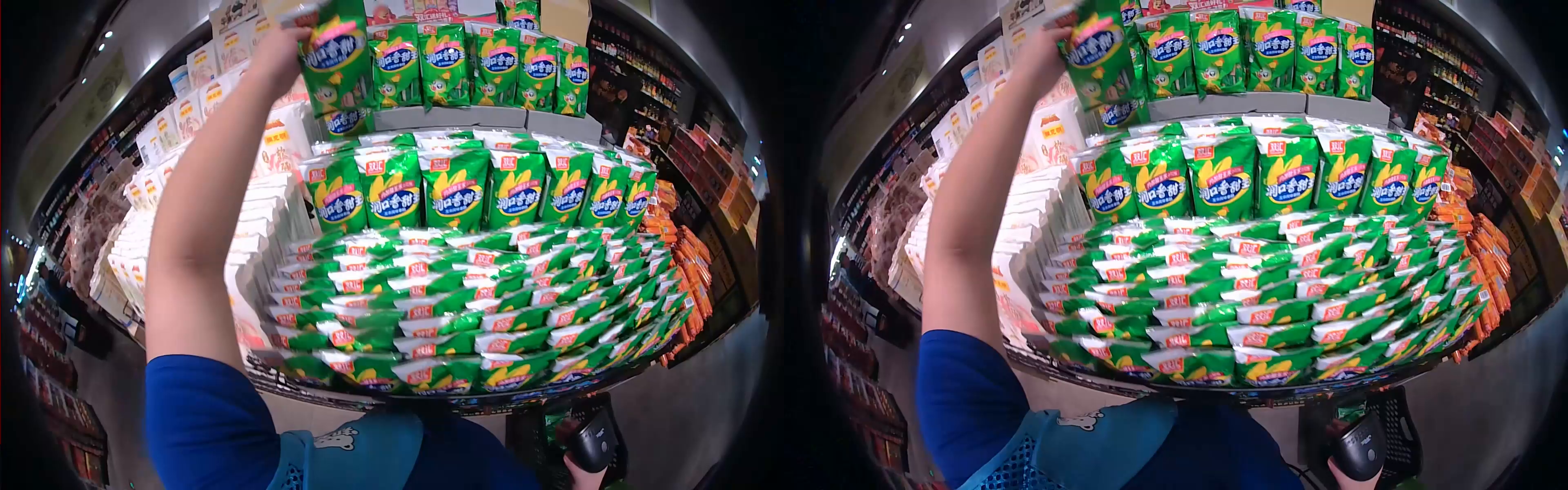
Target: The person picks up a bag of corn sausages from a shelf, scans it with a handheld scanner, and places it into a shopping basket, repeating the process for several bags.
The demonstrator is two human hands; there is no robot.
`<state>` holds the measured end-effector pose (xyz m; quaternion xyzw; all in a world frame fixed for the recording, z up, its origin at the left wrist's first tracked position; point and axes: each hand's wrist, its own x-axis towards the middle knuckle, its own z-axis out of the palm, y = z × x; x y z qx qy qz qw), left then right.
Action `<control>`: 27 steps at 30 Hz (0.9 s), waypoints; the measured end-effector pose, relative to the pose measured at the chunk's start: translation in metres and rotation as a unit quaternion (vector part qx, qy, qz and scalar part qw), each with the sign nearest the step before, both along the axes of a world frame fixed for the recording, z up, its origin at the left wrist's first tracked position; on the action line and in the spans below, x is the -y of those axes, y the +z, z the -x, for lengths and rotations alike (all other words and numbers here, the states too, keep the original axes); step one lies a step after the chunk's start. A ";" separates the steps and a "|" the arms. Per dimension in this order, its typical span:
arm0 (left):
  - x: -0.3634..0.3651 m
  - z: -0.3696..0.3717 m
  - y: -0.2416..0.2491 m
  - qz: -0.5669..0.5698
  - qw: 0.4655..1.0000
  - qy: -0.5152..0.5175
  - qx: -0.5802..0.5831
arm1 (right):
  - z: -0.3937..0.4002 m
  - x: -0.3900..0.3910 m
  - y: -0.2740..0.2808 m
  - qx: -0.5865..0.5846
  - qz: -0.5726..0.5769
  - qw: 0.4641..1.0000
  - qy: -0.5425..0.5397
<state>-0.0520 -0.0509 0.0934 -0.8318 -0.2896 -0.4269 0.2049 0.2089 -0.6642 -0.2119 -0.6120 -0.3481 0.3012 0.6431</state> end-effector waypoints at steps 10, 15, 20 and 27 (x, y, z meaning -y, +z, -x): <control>-0.011 -0.049 -0.060 0.411 0.766 -0.218 0.444 | 0.024 -0.021 0.007 -0.055 0.032 0.998 -0.004; -0.046 -0.040 -0.076 0.422 0.758 -0.238 0.437 | 0.029 -0.023 0.006 -0.068 0.038 0.997 -0.001; -0.074 -0.036 -0.093 0.377 0.835 -0.214 0.338 | 0.034 -0.020 0.001 -0.058 0.026 0.998 0.004; -0.034 -0.050 -0.088 0.456 0.762 -0.146 0.437 | 0.029 -0.005 0.003 -0.025 0.038 0.998 0.035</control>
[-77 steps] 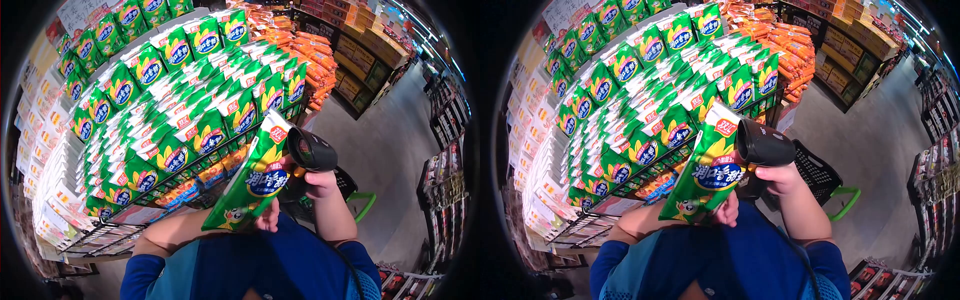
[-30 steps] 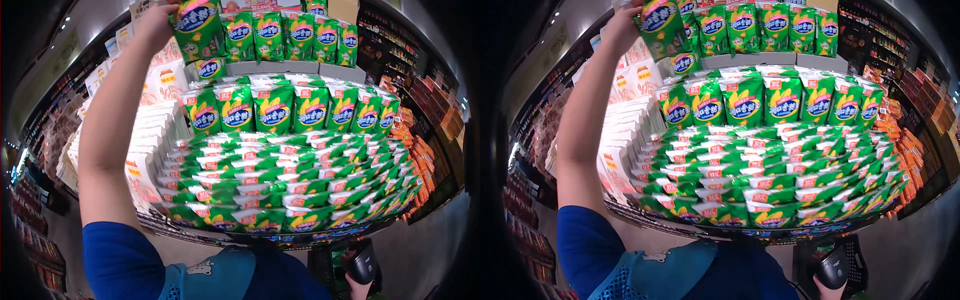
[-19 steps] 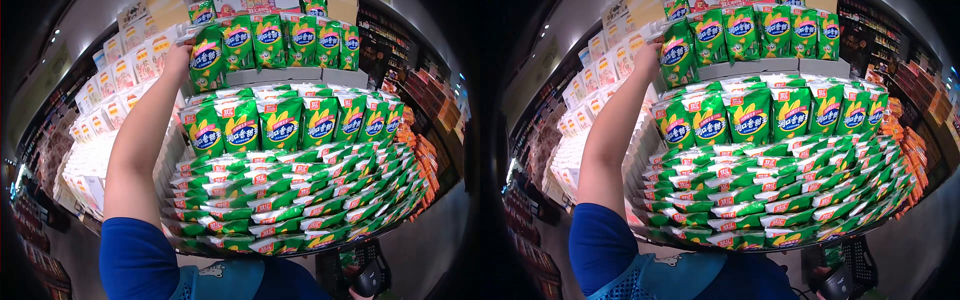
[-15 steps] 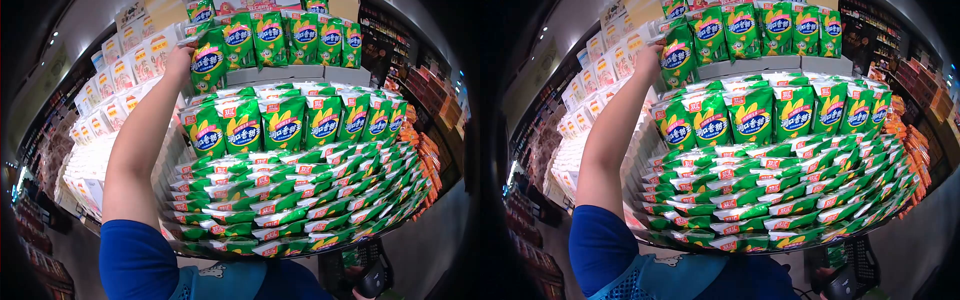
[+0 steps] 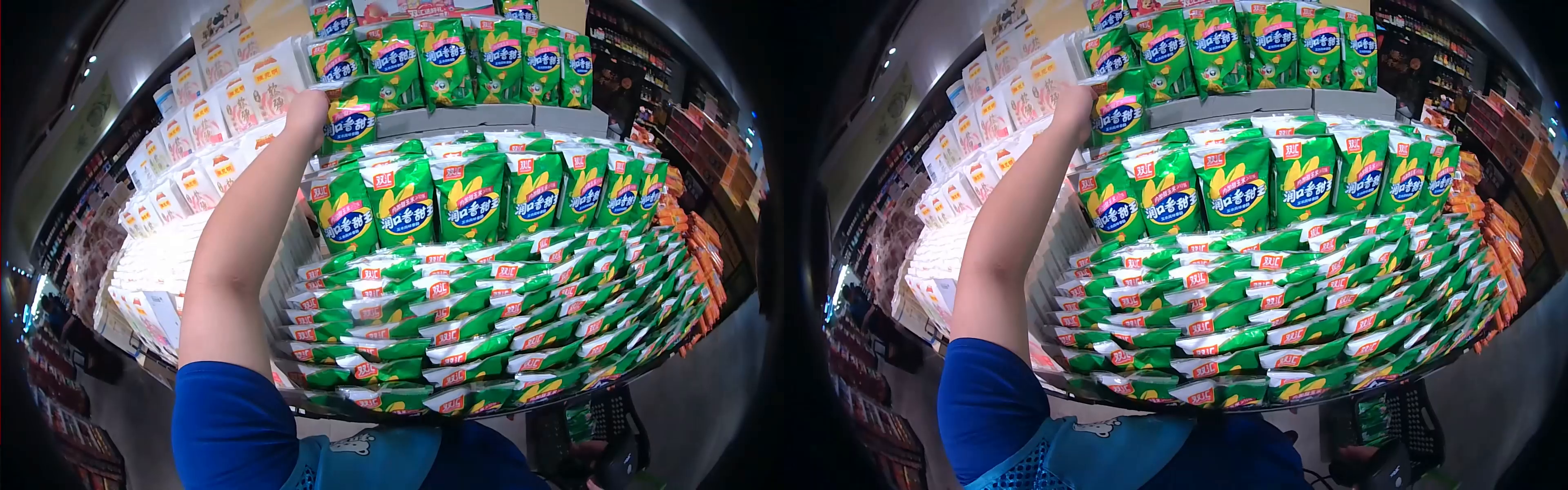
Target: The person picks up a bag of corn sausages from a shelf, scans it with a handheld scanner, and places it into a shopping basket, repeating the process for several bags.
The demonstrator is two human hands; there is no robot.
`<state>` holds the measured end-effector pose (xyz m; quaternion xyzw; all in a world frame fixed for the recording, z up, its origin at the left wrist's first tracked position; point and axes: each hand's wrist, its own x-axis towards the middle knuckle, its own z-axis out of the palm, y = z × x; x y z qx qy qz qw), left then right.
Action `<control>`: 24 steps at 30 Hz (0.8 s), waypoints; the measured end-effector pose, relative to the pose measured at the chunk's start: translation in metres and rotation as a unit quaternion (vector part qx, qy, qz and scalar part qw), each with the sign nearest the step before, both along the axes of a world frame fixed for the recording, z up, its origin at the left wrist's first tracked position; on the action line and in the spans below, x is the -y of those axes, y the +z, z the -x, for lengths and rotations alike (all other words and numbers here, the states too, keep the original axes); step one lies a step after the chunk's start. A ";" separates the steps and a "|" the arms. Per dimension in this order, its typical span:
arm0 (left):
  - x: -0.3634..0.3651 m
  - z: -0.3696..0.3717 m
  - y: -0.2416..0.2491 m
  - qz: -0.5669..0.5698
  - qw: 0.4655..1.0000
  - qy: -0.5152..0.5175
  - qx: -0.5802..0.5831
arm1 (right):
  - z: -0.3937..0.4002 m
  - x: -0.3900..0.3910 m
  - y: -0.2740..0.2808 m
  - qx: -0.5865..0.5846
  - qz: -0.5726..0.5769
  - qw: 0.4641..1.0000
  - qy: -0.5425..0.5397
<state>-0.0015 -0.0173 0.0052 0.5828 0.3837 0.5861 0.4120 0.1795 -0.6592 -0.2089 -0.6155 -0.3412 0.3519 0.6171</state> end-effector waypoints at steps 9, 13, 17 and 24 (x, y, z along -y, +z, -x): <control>-0.021 0.007 -0.011 -0.062 0.991 0.069 -0.093 | 0.012 0.003 0.011 -0.036 0.009 0.999 -0.027; 0.022 0.007 0.001 -0.116 0.958 0.132 -0.225 | 0.015 0.010 0.006 -0.043 0.010 0.998 -0.033; 0.007 0.013 -0.003 -0.387 0.810 0.227 -0.377 | 0.023 0.009 0.015 -0.062 0.002 0.997 -0.045; 0.025 0.006 0.027 -0.285 0.735 0.184 -0.587 | 0.021 0.012 0.004 -0.058 -0.017 0.998 -0.030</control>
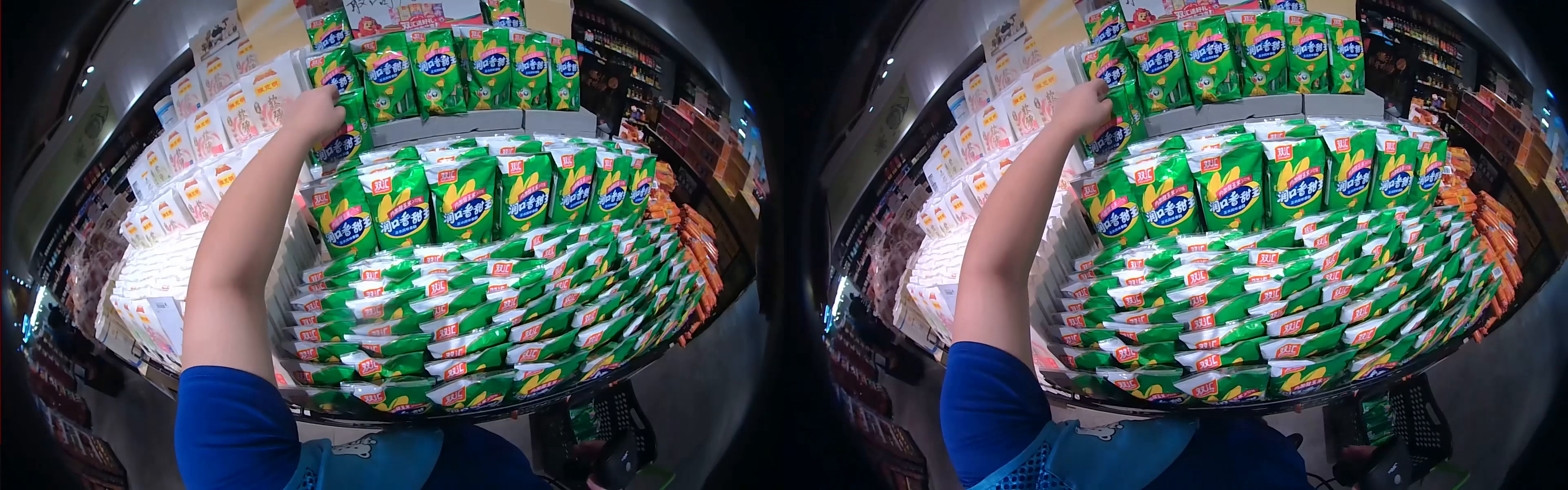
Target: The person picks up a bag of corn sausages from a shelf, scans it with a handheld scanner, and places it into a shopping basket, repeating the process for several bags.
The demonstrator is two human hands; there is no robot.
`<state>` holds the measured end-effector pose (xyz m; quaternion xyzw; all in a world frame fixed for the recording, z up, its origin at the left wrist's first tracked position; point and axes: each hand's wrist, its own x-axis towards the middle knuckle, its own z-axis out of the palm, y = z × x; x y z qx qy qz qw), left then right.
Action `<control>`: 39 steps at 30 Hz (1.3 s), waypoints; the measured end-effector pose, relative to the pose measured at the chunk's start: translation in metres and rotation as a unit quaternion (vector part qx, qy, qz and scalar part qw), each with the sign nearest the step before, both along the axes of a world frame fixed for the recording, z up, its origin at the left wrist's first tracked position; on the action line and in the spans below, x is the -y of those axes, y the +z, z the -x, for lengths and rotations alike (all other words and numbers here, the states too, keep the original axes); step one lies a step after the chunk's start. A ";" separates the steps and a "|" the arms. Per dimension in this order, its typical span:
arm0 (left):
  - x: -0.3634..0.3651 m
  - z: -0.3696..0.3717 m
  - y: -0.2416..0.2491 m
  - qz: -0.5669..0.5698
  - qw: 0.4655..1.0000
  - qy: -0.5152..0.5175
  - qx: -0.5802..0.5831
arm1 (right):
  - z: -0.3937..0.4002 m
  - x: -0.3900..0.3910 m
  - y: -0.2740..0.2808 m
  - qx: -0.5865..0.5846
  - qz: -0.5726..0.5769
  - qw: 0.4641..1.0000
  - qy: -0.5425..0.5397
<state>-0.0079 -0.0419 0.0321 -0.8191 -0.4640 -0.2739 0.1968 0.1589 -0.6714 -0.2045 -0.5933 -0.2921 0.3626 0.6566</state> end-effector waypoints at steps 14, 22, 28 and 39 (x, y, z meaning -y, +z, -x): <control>-0.028 0.010 -0.005 0.073 0.979 -0.160 0.102 | -0.001 0.014 -0.018 0.037 0.014 0.999 0.010; -0.037 0.010 -0.009 0.060 0.981 -0.154 0.098 | 0.013 0.000 0.003 0.003 -0.001 1.000 -0.024; -0.031 0.007 0.000 -0.022 0.991 -0.130 0.028 | 0.015 -0.006 0.003 -0.017 0.019 0.999 -0.034; -0.081 -0.007 0.042 0.109 0.987 -0.118 0.000 | 0.031 -0.017 0.029 -0.059 0.038 0.992 -0.100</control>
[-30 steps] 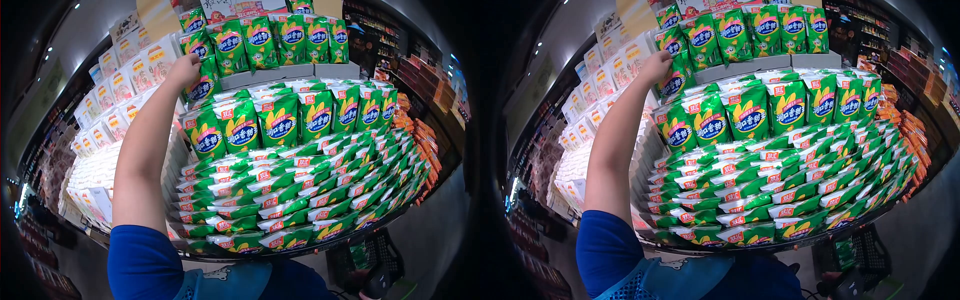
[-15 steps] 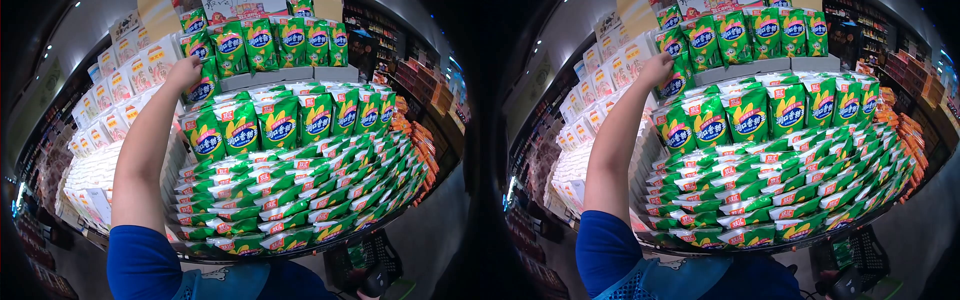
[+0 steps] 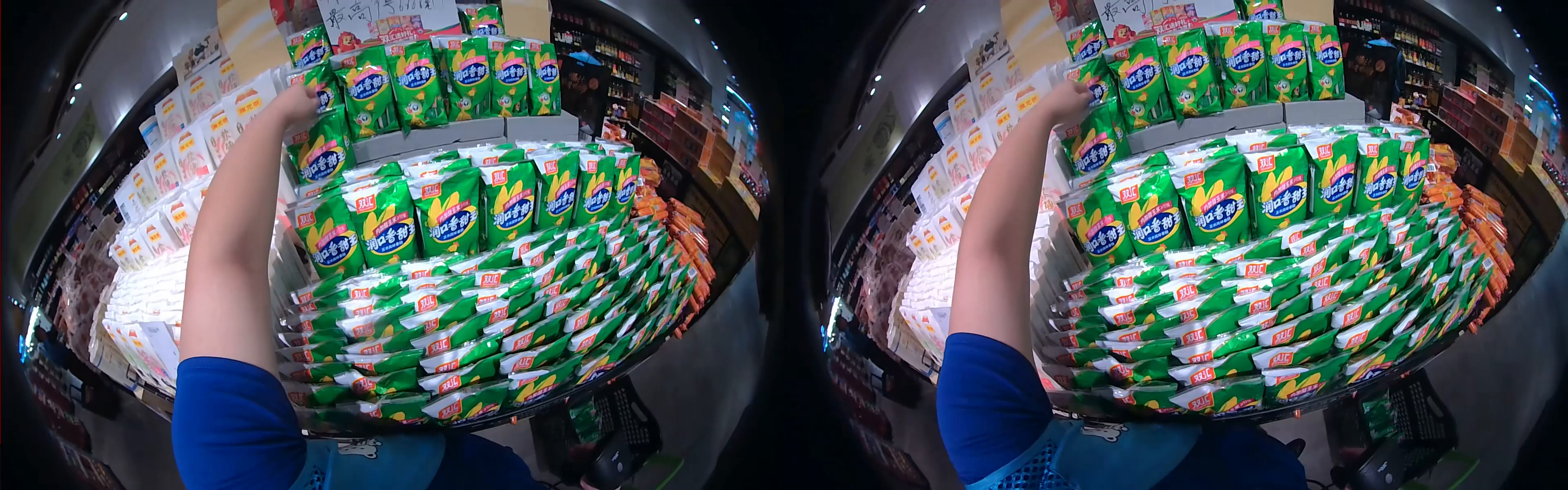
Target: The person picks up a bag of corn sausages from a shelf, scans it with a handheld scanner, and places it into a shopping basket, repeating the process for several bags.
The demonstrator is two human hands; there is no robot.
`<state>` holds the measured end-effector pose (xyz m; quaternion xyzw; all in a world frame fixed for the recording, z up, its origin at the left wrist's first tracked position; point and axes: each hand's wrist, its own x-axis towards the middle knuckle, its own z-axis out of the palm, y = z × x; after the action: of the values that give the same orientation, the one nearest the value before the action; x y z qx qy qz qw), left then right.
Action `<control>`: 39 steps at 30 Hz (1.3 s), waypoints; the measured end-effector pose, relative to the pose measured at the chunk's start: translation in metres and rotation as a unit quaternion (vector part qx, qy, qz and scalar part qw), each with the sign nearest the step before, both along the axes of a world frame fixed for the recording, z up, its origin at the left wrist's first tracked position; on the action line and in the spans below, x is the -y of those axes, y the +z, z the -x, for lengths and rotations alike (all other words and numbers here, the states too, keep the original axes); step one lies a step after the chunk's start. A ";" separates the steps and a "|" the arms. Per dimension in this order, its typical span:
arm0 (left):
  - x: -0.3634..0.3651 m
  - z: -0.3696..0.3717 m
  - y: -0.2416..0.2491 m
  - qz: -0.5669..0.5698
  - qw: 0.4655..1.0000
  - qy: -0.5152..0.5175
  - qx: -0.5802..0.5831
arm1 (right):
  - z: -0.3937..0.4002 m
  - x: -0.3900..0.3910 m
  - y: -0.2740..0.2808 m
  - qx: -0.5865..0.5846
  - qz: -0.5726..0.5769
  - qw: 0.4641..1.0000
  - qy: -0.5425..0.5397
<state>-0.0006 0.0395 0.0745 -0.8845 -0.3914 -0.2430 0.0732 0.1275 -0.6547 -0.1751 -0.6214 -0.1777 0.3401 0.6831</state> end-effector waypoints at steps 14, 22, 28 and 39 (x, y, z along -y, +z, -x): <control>0.003 0.022 0.010 0.249 0.968 0.023 0.021 | -0.005 0.002 -0.004 0.018 -0.002 1.000 0.006; 0.005 0.027 0.003 0.217 0.975 0.011 0.034 | -0.010 0.004 -0.007 0.019 0.030 0.999 0.021; 0.016 0.021 -0.002 0.129 0.992 -0.005 0.017 | -0.016 0.007 -0.021 0.062 -0.003 0.997 0.043; 0.006 0.026 -0.006 0.159 0.986 -0.035 0.041 | -0.017 0.006 -0.024 0.069 0.015 0.997 0.039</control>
<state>-0.0263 0.0337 0.0687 -0.8873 -0.3965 -0.2162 -0.0934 0.1444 -0.6611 -0.1987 -0.6460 -0.2438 0.3254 0.6461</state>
